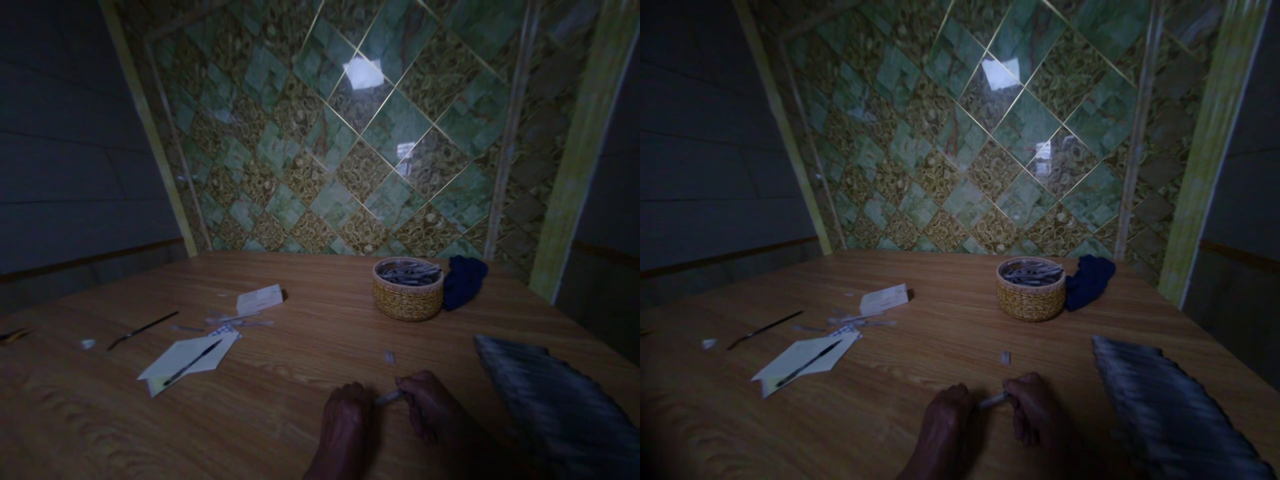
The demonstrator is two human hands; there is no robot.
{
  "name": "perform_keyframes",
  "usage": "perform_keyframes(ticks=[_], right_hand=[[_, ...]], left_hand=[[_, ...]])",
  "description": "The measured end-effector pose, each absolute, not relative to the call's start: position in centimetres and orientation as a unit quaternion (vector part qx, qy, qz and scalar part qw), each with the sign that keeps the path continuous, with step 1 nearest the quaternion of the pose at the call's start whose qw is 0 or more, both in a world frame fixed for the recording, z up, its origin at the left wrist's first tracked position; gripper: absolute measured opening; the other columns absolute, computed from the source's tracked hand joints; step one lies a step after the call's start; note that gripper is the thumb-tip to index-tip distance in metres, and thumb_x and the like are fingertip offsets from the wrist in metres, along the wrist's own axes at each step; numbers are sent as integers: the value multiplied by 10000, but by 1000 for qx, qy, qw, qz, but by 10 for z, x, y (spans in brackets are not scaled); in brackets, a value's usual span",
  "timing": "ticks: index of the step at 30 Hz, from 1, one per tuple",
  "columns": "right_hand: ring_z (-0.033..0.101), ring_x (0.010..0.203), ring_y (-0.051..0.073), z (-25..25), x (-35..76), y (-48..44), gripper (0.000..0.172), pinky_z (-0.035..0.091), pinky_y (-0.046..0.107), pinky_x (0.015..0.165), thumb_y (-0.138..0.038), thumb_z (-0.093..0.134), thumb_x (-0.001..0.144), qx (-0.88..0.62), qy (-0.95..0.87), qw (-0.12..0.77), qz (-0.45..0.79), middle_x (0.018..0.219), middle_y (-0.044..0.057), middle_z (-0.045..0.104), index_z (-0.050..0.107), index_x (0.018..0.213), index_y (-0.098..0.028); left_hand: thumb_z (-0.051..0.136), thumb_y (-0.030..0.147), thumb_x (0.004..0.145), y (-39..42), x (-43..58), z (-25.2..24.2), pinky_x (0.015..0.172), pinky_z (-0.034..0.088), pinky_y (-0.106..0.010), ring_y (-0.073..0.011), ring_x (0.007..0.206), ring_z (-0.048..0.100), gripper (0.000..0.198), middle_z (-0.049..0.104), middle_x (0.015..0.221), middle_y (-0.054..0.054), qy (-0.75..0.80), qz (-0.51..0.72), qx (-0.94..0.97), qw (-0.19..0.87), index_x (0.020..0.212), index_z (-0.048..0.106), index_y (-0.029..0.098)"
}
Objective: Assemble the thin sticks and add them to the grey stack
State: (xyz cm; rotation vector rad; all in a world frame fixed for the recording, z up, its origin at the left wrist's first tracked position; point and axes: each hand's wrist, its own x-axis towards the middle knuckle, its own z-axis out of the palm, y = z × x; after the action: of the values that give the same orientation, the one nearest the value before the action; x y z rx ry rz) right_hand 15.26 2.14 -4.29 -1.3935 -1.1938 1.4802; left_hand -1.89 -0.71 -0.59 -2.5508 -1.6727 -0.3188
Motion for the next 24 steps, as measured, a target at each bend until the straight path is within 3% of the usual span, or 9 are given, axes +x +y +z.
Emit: perform_keyframes(ticks=[5,9,12,15,20,24], right_hand=[[341,205,78,-35,152,14,370,201,182,250,-496,442,752,-548,-458,402,573,282,-59,405,437,511,-216],[369,207,86,-27,149,14,476,210,183,243,-573,381,803,-560,-439,389,585,292,-28,438,442,506,-206],[401,209,103,-29,148,20,576,235,186,242,-696,315,789,-556,-427,385,601,300,-3,473,472,546,-197],[447,243,111,-36,148,28,573,269,186,256,-745,386,721,-550,-434,420,577,343,0,520,488,616,-191],[486,333,83,-40,147,31,562,285,164,295,-716,584,564,-516,-456,461,559,453,-30,574,503,708,-180],[496,358,86,-36,142,24,557,311,173,322,-666,658,508,-476,-470,453,590,499,-15,612,496,717,-176]], left_hand=[[485,22,682,-4,-19,-12,661,429,-295,-223,733,613,247,664,786,-95,-553,-125,-822,54,791,664,153],[460,123,781,-4,-17,-11,640,416,-289,-219,722,612,211,658,774,-101,-552,-153,-819,22,780,668,158],[437,229,832,-7,-16,-8,573,380,-252,-176,648,594,251,644,727,-83,-556,-196,-806,-48,749,664,160],[467,250,808,-8,-18,-9,543,339,-231,-140,601,550,228,615,679,-51,-559,-239,-788,-101,704,649,159],[528,301,757,-2,-19,-15,527,298,-227,-122,576,477,233,548,599,-14,-568,-283,-747,-200,603,603,143],[595,404,705,0,-13,-18,492,279,-214,-96,526,399,308,473,532,20,-531,-357,-669,-380,559,575,134]])
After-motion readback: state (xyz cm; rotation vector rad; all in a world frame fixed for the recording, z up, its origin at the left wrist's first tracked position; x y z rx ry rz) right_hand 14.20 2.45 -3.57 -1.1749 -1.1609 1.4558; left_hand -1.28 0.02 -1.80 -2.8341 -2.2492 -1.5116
